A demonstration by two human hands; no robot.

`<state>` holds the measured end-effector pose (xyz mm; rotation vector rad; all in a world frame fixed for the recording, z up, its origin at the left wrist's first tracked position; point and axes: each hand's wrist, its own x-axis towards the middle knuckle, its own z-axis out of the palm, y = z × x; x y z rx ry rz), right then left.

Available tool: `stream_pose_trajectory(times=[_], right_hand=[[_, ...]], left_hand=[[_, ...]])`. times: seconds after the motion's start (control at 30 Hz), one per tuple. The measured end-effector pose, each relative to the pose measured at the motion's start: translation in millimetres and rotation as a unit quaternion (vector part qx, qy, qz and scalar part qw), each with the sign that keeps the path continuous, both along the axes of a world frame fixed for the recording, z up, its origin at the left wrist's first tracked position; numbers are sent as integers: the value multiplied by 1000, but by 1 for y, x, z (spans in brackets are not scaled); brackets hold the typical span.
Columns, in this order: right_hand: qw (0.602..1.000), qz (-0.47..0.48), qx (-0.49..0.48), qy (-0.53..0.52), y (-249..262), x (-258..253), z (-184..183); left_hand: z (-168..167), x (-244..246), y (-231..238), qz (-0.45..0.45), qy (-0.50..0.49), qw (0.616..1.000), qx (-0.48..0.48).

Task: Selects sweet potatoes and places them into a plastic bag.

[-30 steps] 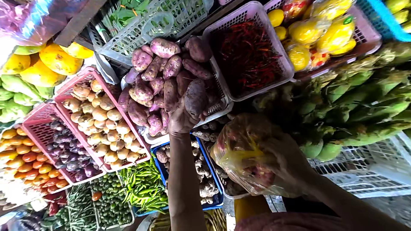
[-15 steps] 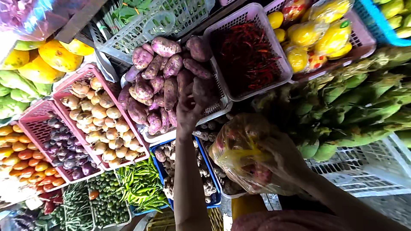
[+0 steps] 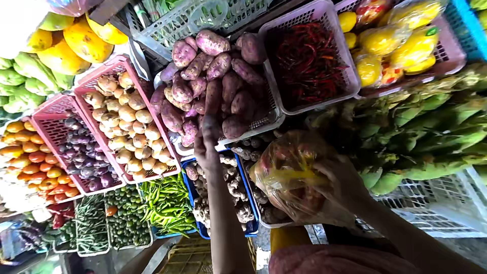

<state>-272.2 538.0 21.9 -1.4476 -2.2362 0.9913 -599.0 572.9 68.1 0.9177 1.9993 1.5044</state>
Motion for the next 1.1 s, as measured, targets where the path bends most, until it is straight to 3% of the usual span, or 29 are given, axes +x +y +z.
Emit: stream_pose_trajectory(times=[0.07,0.2,0.3,0.37,0.63,0.87,0.97,1.03,1.1], right_hand=[[1000,-1,-1,-5,0,-1,0],[1000,8,-1,-12,3,-3,2],[1000,14,14,-7,2,-3,2],[999,22,23,-6,1,-2,1],[994,50,90,24,1,1,-5],[995,54,81,4,-4,3,1],[996,55,75,1,-8,4,4],[996,53,72,2,-10,4,5],[997,46,57,4,-13,5,8]], left_hand=[[6,0,-17,41,-132,990,-40],[21,17,-32,59,-401,914,-15],[37,30,-35,36,-511,856,62],[51,34,-38,-1,-536,838,103],[103,37,-53,-152,-492,841,168],[120,44,-69,-152,-472,843,210],[117,36,-83,-113,-403,895,154],[109,24,-99,-56,-298,951,61],[91,9,-117,-3,-195,981,-24]])
